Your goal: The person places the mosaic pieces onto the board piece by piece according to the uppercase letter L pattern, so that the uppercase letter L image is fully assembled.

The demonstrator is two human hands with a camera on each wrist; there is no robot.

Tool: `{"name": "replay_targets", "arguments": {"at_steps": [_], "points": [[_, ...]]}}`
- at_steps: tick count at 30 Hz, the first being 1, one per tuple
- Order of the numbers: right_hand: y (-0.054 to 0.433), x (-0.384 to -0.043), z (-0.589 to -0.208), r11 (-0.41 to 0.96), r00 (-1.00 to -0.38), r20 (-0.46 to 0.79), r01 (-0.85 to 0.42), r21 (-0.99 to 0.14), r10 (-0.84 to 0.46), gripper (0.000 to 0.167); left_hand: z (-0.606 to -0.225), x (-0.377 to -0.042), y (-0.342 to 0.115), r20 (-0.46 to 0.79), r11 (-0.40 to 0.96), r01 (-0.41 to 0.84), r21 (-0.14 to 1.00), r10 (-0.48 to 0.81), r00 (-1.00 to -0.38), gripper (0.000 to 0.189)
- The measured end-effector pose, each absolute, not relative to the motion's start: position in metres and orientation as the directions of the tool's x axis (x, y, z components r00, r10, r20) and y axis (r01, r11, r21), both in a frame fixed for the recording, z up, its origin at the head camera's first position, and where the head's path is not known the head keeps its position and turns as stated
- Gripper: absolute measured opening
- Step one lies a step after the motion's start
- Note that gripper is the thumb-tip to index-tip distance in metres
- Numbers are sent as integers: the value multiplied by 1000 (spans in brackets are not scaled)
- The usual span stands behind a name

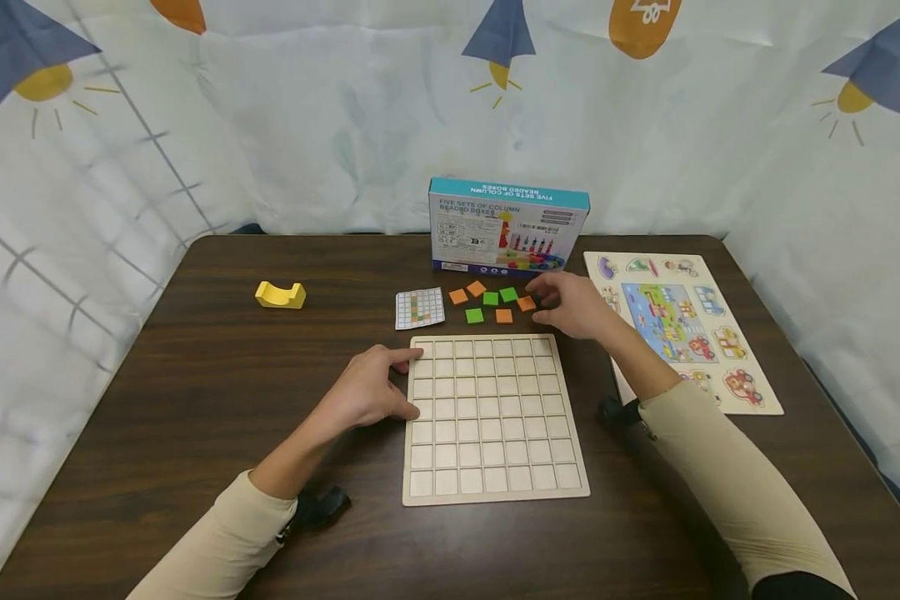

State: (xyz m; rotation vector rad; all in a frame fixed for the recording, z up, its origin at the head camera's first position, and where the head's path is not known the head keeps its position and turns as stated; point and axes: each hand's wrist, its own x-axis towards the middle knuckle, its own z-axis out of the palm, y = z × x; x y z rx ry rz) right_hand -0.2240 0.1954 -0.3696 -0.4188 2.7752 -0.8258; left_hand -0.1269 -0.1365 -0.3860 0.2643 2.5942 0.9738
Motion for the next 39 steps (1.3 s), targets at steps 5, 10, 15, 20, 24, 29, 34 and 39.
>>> {"name": "replay_targets", "arguments": {"at_steps": [5, 10, 15, 20, 24, 29, 34, 39], "points": [[194, -232, -376, 809, -941, -138, -183, -559, -308, 42, -387, -126, -137, -273, 749, 26, 662, 273, -923, 84], [191, -237, -379, 806, -946, -133, -173, -566, -297, 39, -389, -126, -137, -271, 737, 3, 676, 253, -929, 83], [188, -238, -381, 809, -948, -130, -171, -562, -291, 34, -389, -126, -136, -272, 716, -22, 698, 236, -933, 81], [188, -239, -382, 821, -952, -112, -182, -542, -285, 29, -389, -126, -135, -268, 703, -29, 711, 233, -935, 79], [189, -240, -383, 825, -949, -107, -198, -530, -296, 27, -391, -126, -135, -273, 701, -37, 712, 228, -935, 78], [190, -240, -380, 823, -947, -124, -187, -536, -296, 28, -391, -127, -135, -285, 690, -56, 722, 222, -933, 80], [190, -239, -378, 812, -950, -120, -176, -557, -288, 27, -390, -126, -136, -290, 676, -67, 734, 221, -931, 81], [187, -235, -375, 802, -956, -97, -175, -571, -277, 25, -389, -126, -137, -298, 658, -86, 748, 217, -930, 82]]}}
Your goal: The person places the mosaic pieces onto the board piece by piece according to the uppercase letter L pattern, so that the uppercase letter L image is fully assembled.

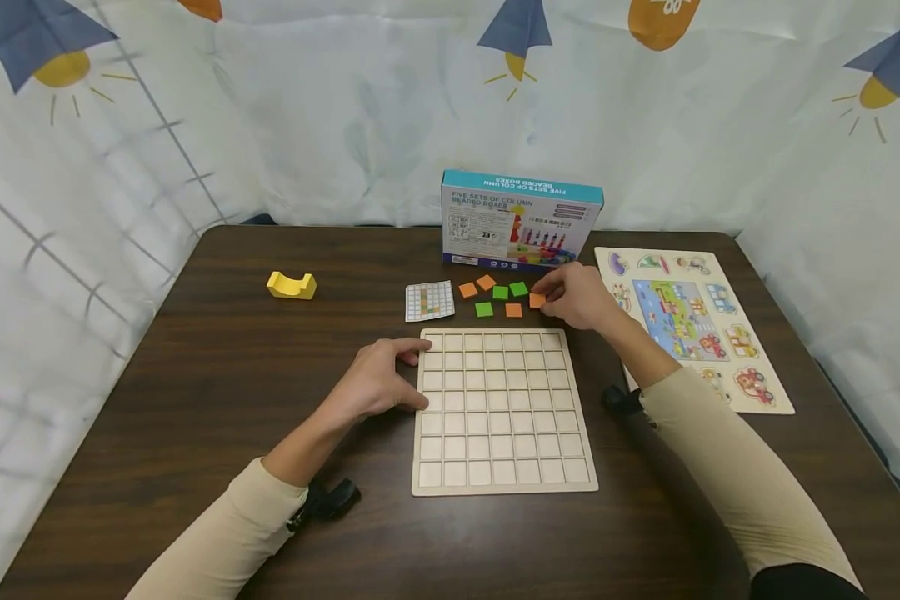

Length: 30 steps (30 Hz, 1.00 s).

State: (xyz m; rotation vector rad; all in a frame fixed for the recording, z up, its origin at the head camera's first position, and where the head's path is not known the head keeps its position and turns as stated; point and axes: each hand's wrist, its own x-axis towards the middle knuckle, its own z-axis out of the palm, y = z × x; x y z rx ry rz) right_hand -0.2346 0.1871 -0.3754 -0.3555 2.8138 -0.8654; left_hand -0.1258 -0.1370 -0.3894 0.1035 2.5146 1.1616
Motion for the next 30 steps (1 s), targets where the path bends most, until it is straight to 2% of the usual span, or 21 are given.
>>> {"name": "replay_targets", "arguments": {"at_steps": [30], "points": [[152, -186, -366, 727, -940, -156, -124, -676, -305, 24, -388, -126, -135, -326, 614, -138, 777, 205, -923, 78]]}}
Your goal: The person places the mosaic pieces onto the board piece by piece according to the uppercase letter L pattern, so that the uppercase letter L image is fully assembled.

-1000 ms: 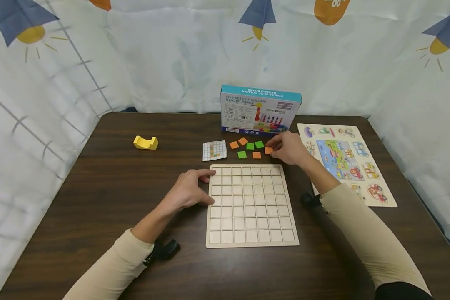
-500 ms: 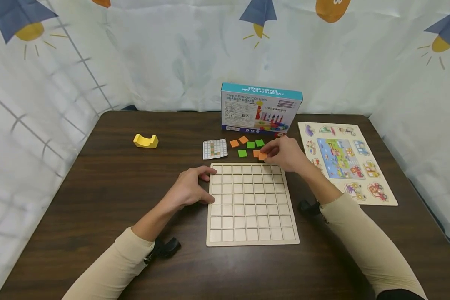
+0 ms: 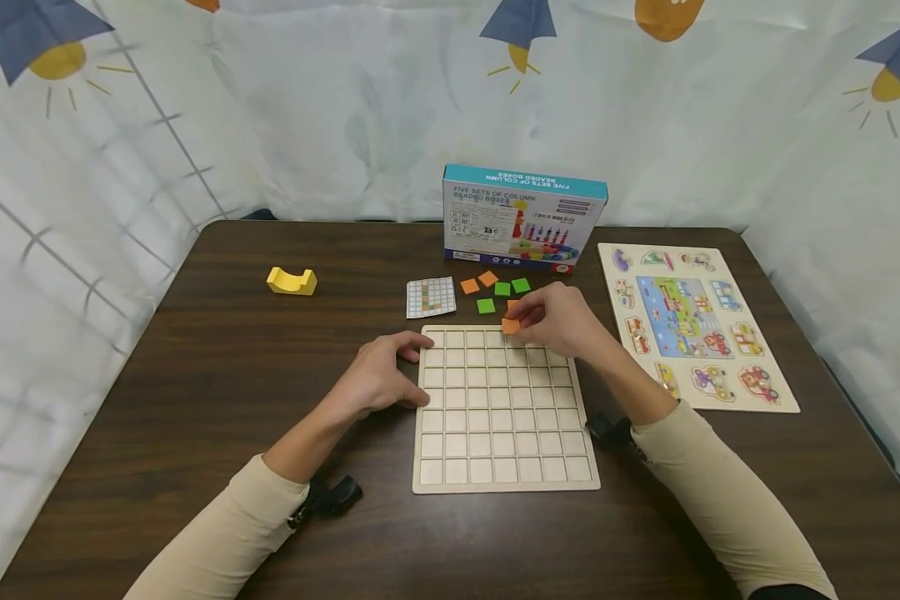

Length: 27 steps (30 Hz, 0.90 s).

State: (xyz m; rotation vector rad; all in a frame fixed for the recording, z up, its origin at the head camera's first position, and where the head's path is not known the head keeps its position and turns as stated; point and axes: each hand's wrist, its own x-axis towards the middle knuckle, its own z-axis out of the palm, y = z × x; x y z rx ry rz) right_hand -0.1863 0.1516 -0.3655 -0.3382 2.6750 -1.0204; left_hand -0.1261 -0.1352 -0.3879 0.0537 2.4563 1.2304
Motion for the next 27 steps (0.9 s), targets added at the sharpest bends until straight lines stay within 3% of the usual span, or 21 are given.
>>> {"name": "replay_targets", "arguments": {"at_steps": [27], "points": [[107, -174, -362, 717, -862, -229, -198, -668, -451, 18, -389, -125, -134, -321, 633, -136, 762, 186, -928, 77]]}}
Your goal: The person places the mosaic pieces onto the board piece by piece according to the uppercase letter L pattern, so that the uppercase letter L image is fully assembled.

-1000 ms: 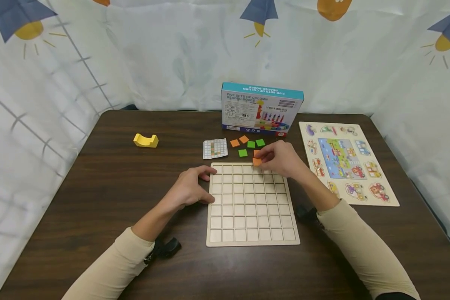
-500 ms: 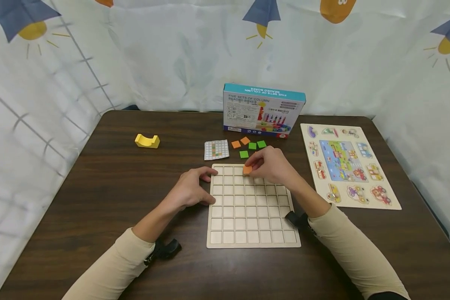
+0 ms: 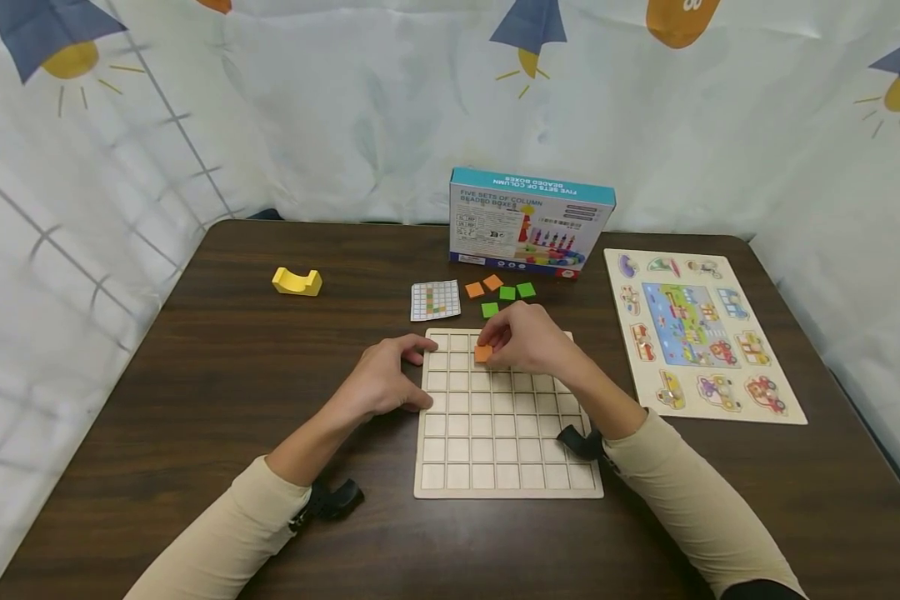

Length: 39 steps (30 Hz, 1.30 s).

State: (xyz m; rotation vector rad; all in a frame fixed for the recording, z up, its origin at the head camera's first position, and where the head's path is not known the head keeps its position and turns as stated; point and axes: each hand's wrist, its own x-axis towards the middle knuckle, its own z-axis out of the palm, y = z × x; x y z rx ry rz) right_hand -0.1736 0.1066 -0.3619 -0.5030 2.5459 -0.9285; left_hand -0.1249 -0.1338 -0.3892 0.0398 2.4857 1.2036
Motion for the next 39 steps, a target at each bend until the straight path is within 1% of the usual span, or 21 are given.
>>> {"name": "replay_targets", "arguments": {"at_steps": [13, 19, 30, 39], "points": [[103, -172, -363, 736, -840, -245, -239, -634, -484, 16, -390, -124, -132, -336, 643, -150, 751, 177, -925, 75], [101, -174, -362, 746, -839, -252, -242, -620, -482, 16, -388, -124, -132, -311, 685, -117, 719, 167, -935, 75], [100, -175, -362, 742, -831, -251, -256, -620, -496, 15, -386, -123, -132, -299, 724, -100, 682, 152, -942, 74], [101, -176, -363, 742, -833, -250, -254, -620, -493, 17, -386, -123, -129, -293, 723, -112, 681, 129, -947, 74]]}}
